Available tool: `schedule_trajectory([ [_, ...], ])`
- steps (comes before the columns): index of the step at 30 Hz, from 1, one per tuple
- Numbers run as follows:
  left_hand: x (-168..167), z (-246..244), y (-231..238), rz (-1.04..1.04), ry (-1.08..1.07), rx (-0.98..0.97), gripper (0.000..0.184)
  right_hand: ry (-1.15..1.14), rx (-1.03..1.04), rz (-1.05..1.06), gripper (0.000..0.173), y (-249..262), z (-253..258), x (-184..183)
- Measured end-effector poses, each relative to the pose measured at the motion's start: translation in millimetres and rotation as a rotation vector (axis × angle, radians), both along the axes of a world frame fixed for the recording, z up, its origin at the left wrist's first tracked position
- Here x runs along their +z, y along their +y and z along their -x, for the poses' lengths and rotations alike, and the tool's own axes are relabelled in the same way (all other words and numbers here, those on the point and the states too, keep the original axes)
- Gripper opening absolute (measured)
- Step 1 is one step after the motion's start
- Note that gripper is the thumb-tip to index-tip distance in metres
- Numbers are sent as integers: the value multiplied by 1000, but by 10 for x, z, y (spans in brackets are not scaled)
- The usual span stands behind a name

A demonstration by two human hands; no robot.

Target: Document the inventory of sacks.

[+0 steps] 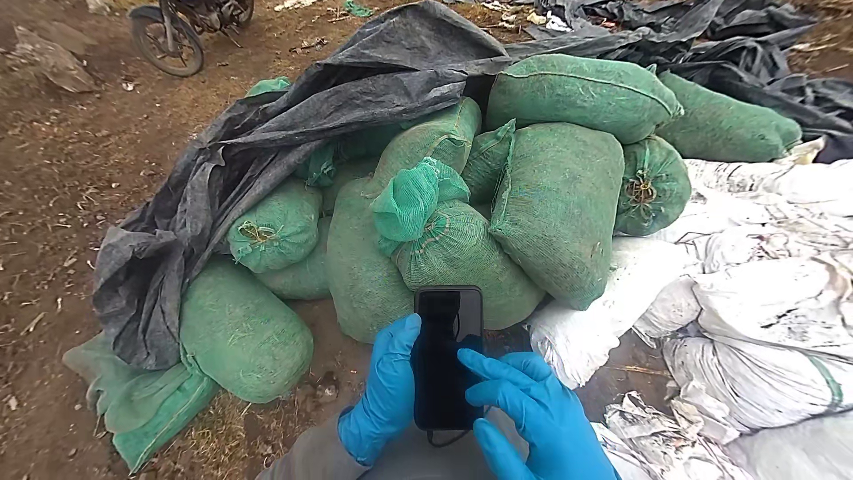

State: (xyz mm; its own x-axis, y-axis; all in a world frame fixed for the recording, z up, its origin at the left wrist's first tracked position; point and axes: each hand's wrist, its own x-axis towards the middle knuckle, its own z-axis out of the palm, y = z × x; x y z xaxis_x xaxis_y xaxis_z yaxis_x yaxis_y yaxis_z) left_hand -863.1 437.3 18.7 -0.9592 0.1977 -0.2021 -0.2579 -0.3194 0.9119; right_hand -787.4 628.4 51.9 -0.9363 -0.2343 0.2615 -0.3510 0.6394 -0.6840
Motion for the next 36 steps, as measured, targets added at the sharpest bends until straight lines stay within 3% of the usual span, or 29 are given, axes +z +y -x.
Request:
schedule_trajectory([
  [6,-27,41,-18,-24,-58,29,50,-135,133,22,35,32,-164,3],
  [36,-88,-31,-18,-46,-105,64,50,-92,20,90,32,98,-258,-48],
])
